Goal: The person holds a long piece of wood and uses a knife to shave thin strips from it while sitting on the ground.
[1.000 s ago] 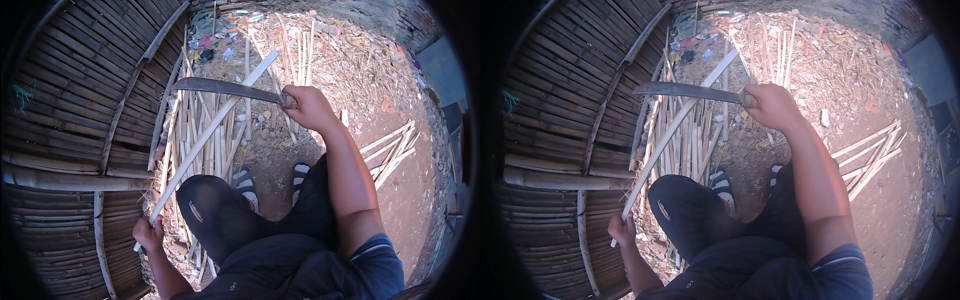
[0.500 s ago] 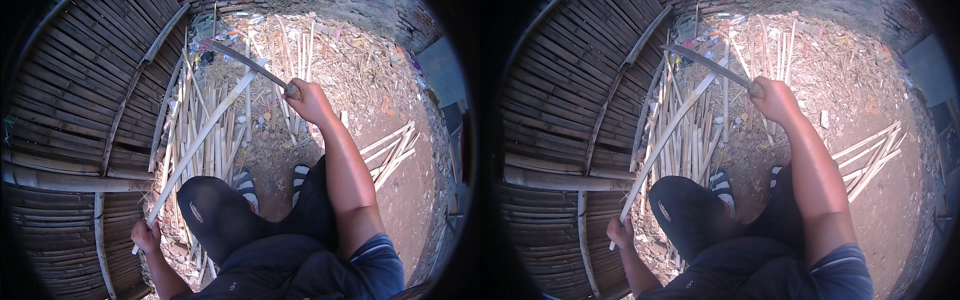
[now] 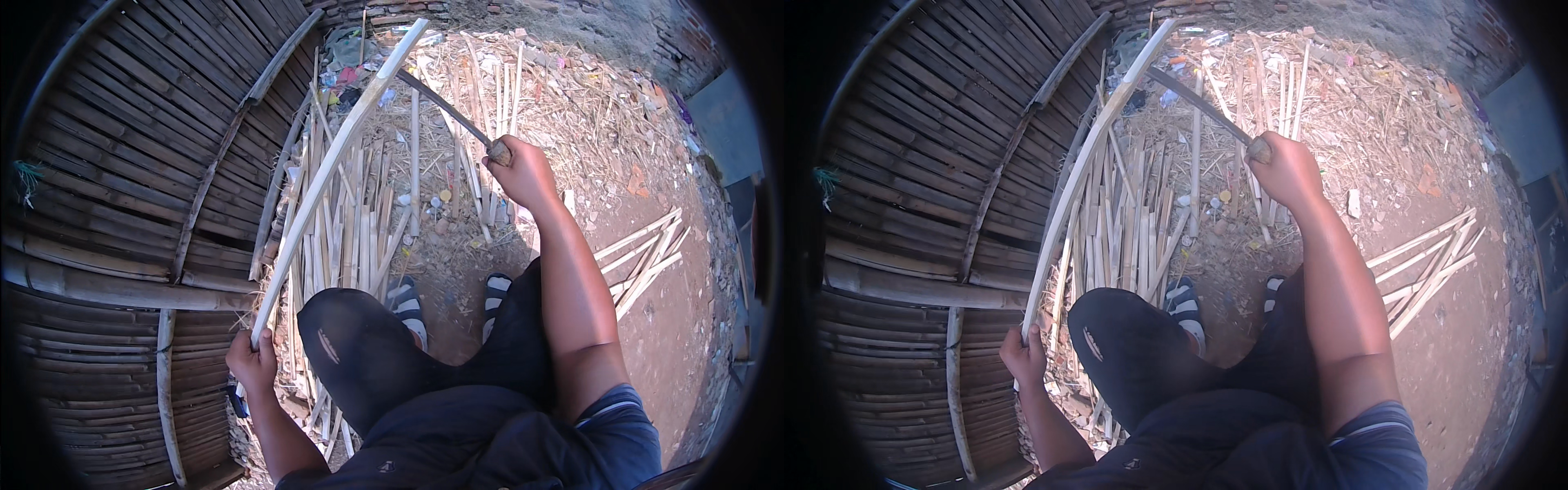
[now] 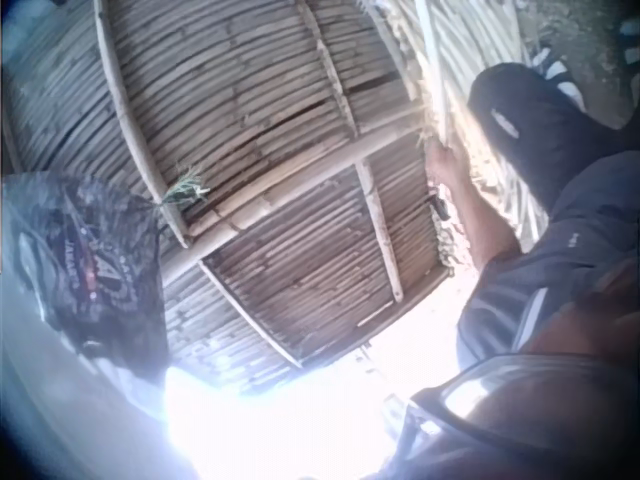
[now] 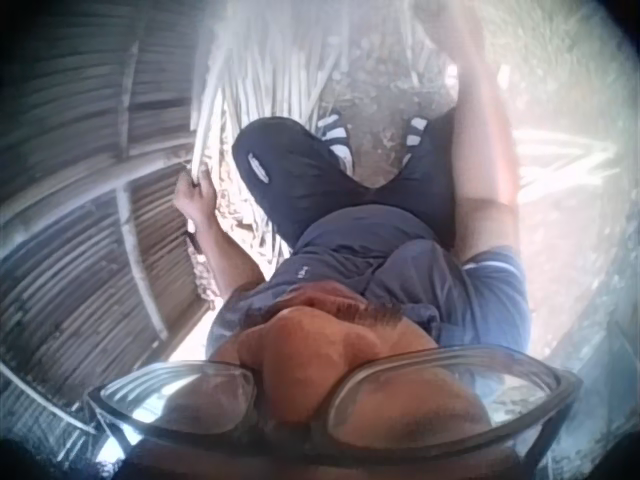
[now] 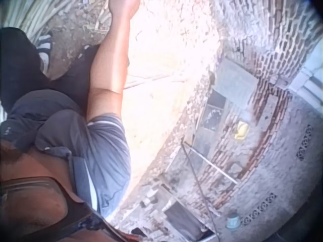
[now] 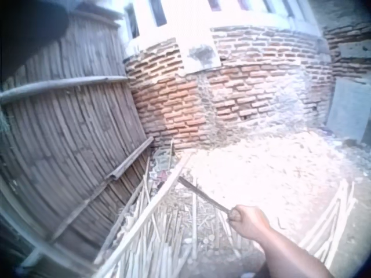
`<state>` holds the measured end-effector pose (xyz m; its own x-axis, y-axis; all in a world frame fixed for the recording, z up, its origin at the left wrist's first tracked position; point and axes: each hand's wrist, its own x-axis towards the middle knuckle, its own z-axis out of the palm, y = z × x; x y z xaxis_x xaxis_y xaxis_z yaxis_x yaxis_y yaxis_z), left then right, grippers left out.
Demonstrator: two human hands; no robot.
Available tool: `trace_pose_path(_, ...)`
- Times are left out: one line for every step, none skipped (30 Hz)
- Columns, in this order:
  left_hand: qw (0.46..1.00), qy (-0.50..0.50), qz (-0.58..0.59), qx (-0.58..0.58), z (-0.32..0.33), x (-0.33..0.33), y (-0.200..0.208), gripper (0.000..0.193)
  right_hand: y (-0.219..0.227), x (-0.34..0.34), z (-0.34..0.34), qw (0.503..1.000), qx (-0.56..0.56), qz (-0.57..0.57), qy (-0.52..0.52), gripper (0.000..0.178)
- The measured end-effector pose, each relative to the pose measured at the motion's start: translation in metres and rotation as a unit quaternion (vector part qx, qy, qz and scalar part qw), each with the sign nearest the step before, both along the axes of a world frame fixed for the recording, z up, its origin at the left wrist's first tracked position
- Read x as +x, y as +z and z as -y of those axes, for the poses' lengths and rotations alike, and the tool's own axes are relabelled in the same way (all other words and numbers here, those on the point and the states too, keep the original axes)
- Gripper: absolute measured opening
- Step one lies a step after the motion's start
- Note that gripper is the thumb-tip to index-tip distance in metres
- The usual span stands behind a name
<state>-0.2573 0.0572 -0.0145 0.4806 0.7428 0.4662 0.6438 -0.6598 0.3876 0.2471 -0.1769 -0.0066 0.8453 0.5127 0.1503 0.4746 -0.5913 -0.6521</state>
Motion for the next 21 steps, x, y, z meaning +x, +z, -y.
trace_pose_path(1.000, 0.010, 0.002, -0.021, 0.000, 0.012, 0.003, 0.046, 0.000, 0.005, 0.002, 0.997, 0.043, -0.054, -0.022, 0.027)
trace_pose_path(0.999, 0.005, 0.009, -0.043, -0.003, 0.025, 0.006, 0.047, -0.003, 0.014, 0.001, 0.992, 0.065, -0.086, -0.072, 0.024)
trace_pose_path(0.998, 0.004, 0.017, -0.065, -0.006, 0.037, 0.008, 0.047, -0.006, 0.015, 0.002, 0.987, 0.114, -0.073, -0.091, 0.025)
trace_pose_path(0.996, 0.002, 0.024, -0.088, -0.010, 0.051, 0.011, 0.047, -0.008, 0.018, 0.003, 0.979, 0.163, -0.061, -0.110, 0.026)
trace_pose_path(0.992, -0.006, 0.028, -0.122, -0.011, 0.076, 0.019, 0.047, -0.024, 0.030, 0.006, 0.964, 0.230, 0.011, -0.133, 0.026)
trace_pose_path(0.987, -0.006, 0.029, -0.157, -0.010, 0.097, 0.029, 0.047, -0.019, 0.026, 0.004, 0.966, 0.226, -0.014, -0.125, 0.026)
trace_pose_path(0.984, -0.038, 0.015, -0.176, -0.008, 0.117, 0.039, 0.048, -0.007, 0.017, 0.005, 0.968, 0.220, -0.039, -0.116, 0.027)
trace_pose_path(0.978, -0.074, 0.004, -0.195, -0.009, 0.140, 0.049, 0.049, 0.002, 0.013, 0.008, 0.969, 0.214, -0.059, -0.111, 0.029)
trace_pose_path(0.970, -0.091, -0.053, -0.219, -0.011, 0.162, 0.058, 0.050, 0.001, 0.016, 0.010, 0.970, 0.222, -0.044, -0.093, 0.025)
trace_pose_path(0.959, -0.107, -0.109, -0.240, -0.014, 0.181, 0.064, 0.052, -0.001, 0.019, 0.012, 0.971, 0.232, 0.002, -0.062, 0.022)
trace_pose_path(0.953, -0.132, -0.108, -0.251, -0.016, 0.201, 0.064, 0.053, -0.004, 0.021, 0.012, 0.970, 0.238, 0.004, -0.043, 0.021)
trace_pose_path(0.947, -0.156, -0.108, -0.259, -0.014, 0.220, 0.065, 0.055, -0.003, 0.021, 0.012, 0.969, 0.244, 0.006, -0.024, 0.020)
trace_pose_path(0.941, -0.179, -0.108, -0.267, -0.011, 0.235, 0.065, 0.058, -0.001, 0.019, 0.012, 0.972, 0.235, 0.010, -0.009, 0.020)
trace_pose_path(0.937, -0.180, -0.111, -0.280, -0.008, 0.246, 0.059, 0.058, 0.001, 0.014, 0.010, 0.972, 0.234, -0.013, 0.011, 0.022)
trace_pose_path(0.932, -0.180, -0.116, -0.293, -0.006, 0.254, 0.050, 0.059, 0.000, 0.008, 0.006, 0.978, 0.208, -0.013, 0.030, 0.024)
trace_pose_path(0.927, -0.179, -0.120, -0.306, -0.003, 0.260, 0.043, 0.060, -0.001, 0.003, 0.002, 0.982, 0.182, -0.014, 0.048, 0.027)
trace_pose_path(0.933, -0.196, -0.126, -0.273, 0.002, 0.265, 0.037, 0.058, 0.000, -0.003, 0.000, 0.989, 0.134, 0.002, 0.070, 0.030)
trace_pose_path(0.931, -0.196, -0.137, -0.277, 0.004, 0.266, 0.031, 0.057, 0.002, -0.012, -0.003, 0.992, 0.086, 0.013, 0.092, 0.034)
trace_pose_path(0.928, -0.195, -0.148, -0.280, 0.005, 0.267, 0.026, 0.056, 0.004, -0.018, -0.005, 0.991, 0.043, -0.016, 0.124, 0.037)
trace_pose_path(0.927, -0.197, -0.158, -0.276, 0.004, 0.269, 0.028, 0.055, 0.002, -0.022, -0.009, 0.989, 0.005, 0.006, 0.145, 0.035)
trace_pose_path(0.927, -0.194, -0.164, -0.276, 0.005, 0.270, 0.030, 0.053, -0.005, -0.026, -0.012, 0.983, 0.007, 0.058, 0.173, 0.033)
